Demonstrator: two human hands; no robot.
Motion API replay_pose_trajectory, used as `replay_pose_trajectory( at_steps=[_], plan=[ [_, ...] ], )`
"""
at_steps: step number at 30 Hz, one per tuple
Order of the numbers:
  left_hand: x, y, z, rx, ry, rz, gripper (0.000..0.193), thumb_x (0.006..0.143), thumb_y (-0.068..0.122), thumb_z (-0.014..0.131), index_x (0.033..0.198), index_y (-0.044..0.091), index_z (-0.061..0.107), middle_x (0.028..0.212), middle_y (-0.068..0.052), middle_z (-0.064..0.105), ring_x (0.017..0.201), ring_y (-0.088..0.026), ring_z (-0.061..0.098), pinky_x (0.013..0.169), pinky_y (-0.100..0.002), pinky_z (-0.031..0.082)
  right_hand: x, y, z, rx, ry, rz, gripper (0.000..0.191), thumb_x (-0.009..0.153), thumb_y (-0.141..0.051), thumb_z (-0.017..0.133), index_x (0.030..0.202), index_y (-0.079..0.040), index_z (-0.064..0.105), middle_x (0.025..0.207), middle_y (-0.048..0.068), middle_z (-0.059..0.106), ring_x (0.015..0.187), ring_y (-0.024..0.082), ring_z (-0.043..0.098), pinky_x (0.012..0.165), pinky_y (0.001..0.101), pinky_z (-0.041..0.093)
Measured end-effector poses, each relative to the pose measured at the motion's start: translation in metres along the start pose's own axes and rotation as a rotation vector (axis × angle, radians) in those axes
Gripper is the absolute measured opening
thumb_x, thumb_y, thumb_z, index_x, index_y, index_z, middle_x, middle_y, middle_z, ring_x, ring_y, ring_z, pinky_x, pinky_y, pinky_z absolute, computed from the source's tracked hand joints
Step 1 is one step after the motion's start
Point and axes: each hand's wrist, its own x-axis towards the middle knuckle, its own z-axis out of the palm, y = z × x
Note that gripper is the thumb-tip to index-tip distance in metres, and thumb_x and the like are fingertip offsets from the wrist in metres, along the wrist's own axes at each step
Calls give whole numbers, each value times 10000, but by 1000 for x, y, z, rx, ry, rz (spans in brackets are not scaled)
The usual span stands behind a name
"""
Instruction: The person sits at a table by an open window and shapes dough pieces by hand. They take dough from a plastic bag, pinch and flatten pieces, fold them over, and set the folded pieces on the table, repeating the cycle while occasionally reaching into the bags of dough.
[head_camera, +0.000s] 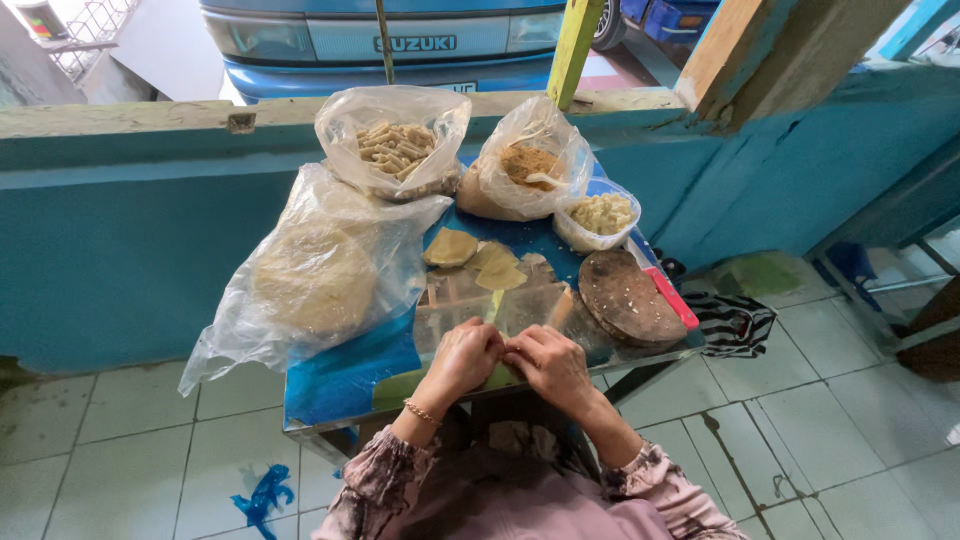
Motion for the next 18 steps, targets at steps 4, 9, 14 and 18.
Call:
replay_pose_trajectory(
  at_steps=[4,9,14,18],
  plan=[
    [-13,3,0,-8,90,116,93,893,134,682,924,48,667,882,-156,654,877,-385,654,757,-465,530,6,6,4,-67,-19,-9,110,866,-213,744,941,-132,742,881,48,631,843,272,659,688,410,523],
    [-23,0,5,111,113,178,65,893,138,695,863,81,685,873,-127,619,892,-356,632,773,-449,529,-7,-4,13,-351,14,-92,128,871,-155,679,989,-148,729,904,16,654,889,237,646,717,386,506],
    [-9,-4,2,40,116,172,67,886,113,695,830,77,702,829,-147,650,855,-367,659,749,-457,538,-21,-18,15,-499,118,-187,393,886,-157,643,1264,-63,695,1141,31,713,1036,211,646,877,385,474],
    [-9,-2,-11,-269,67,-77,196,908,80,625,1103,61,643,814,-145,695,803,-328,723,714,-425,561,-20,-18,9,-463,21,-179,416,916,-305,675,1251,-60,675,1272,58,696,1187,254,597,1016,458,393]
  ],
)
